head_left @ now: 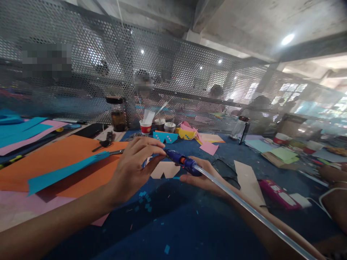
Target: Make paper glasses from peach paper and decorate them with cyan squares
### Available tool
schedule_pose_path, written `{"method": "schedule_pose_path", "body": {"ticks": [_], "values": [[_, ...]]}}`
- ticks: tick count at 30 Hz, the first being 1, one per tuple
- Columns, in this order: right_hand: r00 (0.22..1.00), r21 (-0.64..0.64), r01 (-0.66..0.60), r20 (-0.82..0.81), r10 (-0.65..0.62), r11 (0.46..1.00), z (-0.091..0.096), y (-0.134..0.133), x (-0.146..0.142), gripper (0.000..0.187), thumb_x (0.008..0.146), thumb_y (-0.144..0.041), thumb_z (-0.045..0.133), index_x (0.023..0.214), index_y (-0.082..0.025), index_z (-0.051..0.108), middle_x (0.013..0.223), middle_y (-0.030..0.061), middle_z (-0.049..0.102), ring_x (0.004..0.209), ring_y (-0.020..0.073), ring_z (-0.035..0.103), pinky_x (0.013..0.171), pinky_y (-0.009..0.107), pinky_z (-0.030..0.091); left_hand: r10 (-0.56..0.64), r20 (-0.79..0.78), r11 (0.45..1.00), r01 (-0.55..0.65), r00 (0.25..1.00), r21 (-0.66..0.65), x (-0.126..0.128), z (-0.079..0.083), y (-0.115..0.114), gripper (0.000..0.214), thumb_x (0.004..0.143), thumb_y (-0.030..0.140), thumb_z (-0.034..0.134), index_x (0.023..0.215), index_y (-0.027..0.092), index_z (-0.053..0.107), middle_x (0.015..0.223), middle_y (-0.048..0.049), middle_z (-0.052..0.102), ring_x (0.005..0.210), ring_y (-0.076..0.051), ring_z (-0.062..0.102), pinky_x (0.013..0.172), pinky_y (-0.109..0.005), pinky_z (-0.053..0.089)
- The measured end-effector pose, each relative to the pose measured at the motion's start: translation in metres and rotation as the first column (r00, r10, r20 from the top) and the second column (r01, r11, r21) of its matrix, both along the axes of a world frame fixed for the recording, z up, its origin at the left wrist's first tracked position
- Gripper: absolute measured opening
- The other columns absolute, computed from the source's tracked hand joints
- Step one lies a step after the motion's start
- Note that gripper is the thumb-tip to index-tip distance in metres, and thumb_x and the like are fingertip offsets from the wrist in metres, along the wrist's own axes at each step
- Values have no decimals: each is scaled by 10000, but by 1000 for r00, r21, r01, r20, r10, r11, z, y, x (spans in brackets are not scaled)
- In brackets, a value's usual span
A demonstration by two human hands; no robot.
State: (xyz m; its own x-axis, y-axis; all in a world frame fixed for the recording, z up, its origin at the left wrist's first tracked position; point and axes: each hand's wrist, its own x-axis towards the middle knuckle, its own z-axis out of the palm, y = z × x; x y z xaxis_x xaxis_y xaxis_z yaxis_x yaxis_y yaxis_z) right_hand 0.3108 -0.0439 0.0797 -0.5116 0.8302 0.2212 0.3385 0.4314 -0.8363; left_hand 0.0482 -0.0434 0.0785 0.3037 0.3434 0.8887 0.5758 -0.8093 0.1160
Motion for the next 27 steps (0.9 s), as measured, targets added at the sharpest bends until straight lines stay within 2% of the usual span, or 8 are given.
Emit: {"method": "schedule_pose_path", "body": {"ticks": [6, 14, 23, 27], "values": [[1000, 3, -3, -14, 3, 1000, -1, 1, 0, 490, 852, -497, 845, 1172, -144, 734, 768, -33, 579, 669, 131, 478, 640, 281, 395, 9, -17, 1000, -10, 1000, -20, 0, -3, 2, 69, 1058, 197, 664, 1068, 265, 664, 1139, -48, 745, 1061, -259, 700, 958, -461, 552], [999, -4, -25, -37, 25, 1000, -1, 3, 2, 504, 845, -470, 861, 1183, -117, 738, 763, -36, 578, 670, 129, 488, 670, 290, 423, 4, -17, 1000, -5, 1000, -25, 0, -7, 2, 101, 1066, 147, 626, 1085, 245, 619, 1143, -52, 707, 1072, -248, 679, 955, -431, 552], [998, -24, -22, -55, 21, 999, -3, 4, 4, 459, 868, -458, 857, 1212, -170, 763, 786, -28, 613, 672, 130, 504, 665, 282, 424, 26, 40, 991, -21, 999, -132, 1, -3, -1, 102, 1085, 155, 574, 1047, 249, 588, 1145, -61, 693, 1105, -253, 670, 983, -440, 543], [999, -17, -8, -48, 7, 1000, -2, 3, 4, 450, 868, -463, 858, 1207, -181, 771, 828, -12, 643, 708, 144, 533, 675, 286, 427, 25, 56, 991, -17, 998, -131, 0, -3, 1, 82, 1083, 178, 592, 1053, 254, 603, 1166, -75, 701, 1109, -265, 674, 980, -478, 552]]}}
